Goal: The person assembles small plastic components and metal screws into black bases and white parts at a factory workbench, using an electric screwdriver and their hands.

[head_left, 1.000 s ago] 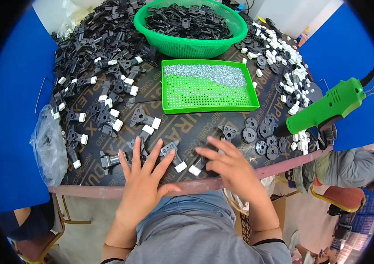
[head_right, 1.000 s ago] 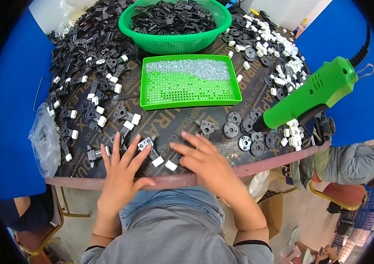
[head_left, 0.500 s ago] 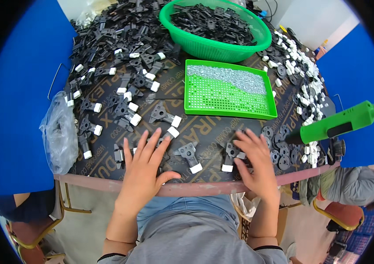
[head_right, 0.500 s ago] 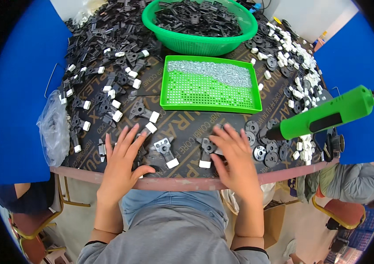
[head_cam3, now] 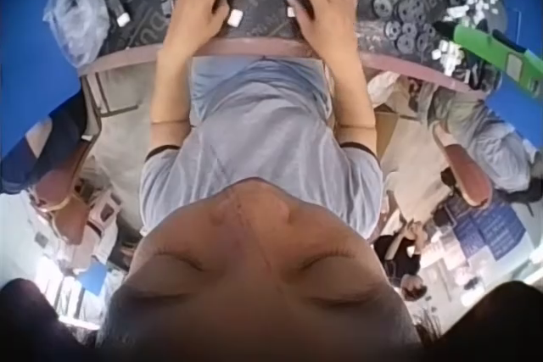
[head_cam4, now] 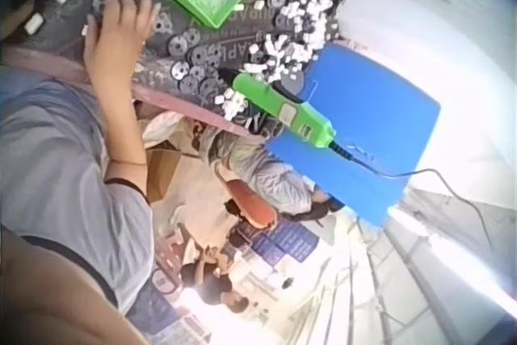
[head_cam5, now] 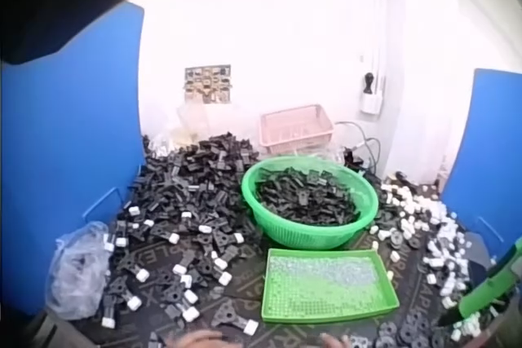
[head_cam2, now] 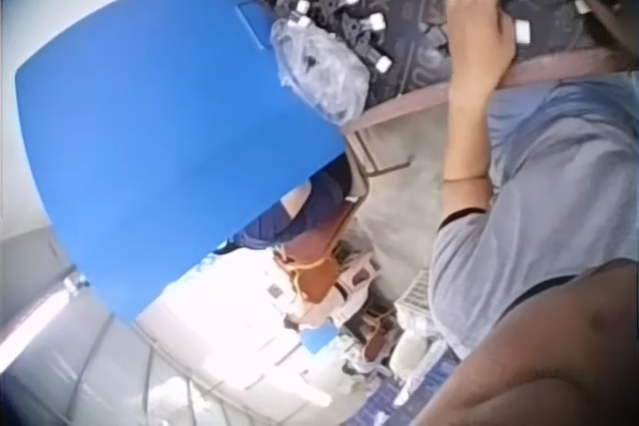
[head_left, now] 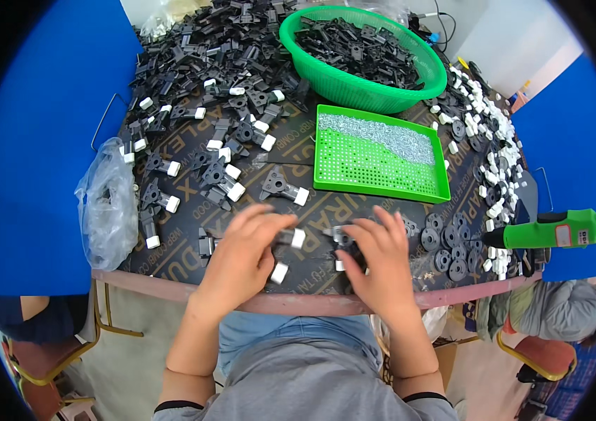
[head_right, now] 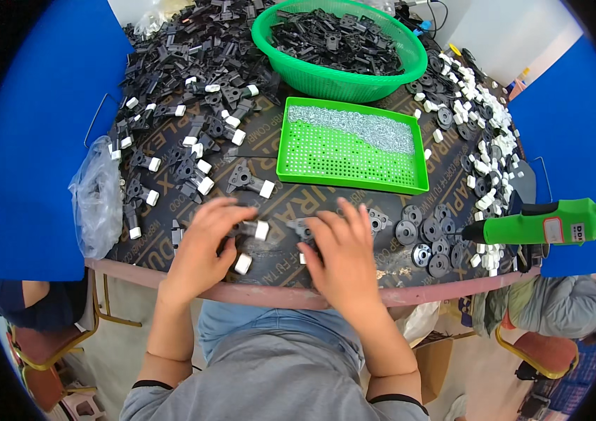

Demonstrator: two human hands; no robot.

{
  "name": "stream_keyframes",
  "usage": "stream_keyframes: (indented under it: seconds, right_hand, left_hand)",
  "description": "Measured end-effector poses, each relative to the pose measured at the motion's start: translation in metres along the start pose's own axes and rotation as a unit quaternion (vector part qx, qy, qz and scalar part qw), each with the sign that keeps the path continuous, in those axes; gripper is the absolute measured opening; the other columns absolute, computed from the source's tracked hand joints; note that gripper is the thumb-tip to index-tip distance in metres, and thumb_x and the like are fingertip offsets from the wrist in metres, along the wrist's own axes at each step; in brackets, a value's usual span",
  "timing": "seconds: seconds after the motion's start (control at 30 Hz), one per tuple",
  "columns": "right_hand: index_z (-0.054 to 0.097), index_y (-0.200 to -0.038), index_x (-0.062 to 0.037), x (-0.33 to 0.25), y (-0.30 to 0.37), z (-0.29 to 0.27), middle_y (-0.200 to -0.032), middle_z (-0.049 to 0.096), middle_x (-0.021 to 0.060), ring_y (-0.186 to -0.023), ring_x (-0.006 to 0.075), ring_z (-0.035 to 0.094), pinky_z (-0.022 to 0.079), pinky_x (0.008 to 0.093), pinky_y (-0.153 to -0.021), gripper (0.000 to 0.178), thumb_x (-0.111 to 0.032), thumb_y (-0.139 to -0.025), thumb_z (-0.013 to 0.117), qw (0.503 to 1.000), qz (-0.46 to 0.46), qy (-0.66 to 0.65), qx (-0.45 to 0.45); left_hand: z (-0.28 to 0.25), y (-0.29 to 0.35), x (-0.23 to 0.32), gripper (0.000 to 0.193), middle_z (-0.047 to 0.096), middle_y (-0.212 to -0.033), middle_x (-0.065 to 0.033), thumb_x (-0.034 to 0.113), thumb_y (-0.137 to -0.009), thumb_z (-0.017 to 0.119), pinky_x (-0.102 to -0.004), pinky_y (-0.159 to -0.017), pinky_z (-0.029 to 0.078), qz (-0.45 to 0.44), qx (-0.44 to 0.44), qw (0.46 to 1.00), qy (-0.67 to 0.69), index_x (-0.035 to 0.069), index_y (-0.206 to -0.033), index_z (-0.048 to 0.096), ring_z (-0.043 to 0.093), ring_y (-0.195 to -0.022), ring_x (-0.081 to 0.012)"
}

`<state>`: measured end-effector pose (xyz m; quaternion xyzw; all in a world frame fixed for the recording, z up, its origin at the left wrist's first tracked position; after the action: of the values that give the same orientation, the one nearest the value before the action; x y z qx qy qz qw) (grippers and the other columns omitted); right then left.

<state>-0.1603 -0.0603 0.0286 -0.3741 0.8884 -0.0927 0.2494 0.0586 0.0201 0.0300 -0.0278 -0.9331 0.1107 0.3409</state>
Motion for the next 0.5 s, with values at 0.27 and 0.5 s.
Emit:
stream_keyframes:
  seconds: [0.27, 0.5]
  right_hand:
    - [0.064, -0.111, -0.0068, -0.011, -0.049, -0.001, -0.112, 0.065, 0.0117, -0.121, 0.0379, 0.052, 0.041, 0.0477, -0.103, 0.036, -0.008, -0.077, 0.076, 0.994, -0.087, -0.04, 0.047]
    - [0.057, -0.124, -0.0076, -0.026, -0.101, 0.06, -0.106, 0.066, 0.0145, -0.119, 0.0361, 0.052, 0.034, 0.0487, -0.11, 0.049, -0.011, -0.078, 0.074, 0.98, -0.187, 0.057, -0.042]
  left_hand:
    - [-0.004, 0.005, 0.023, 0.045, 0.059, -0.129, -0.0141, -0.006, -0.08, 0.057, -0.0422, -0.104, 0.043, 0.062, 0.022, 0.998, -0.002, 0.007, -0.123, 0.062, 0.054, -0.124, -0.0358]
    - [-0.002, 0.047, 0.032, 0.03, 0.058, -0.115, -0.0132, 0.004, -0.081, 0.07, -0.0432, -0.091, 0.046, -0.083, 0.047, 0.995, -0.032, 0.005, -0.11, 0.062, 0.055, -0.107, -0.0343]
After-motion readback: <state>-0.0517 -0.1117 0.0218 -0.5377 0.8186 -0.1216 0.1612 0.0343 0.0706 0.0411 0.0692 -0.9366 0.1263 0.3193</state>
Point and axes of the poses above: each hand's wrist, its own y-axis away from the middle knuckle, its own z-axis out of the palm, x = y × z, the point moved 1 cm from there along -y, towards the middle knuckle
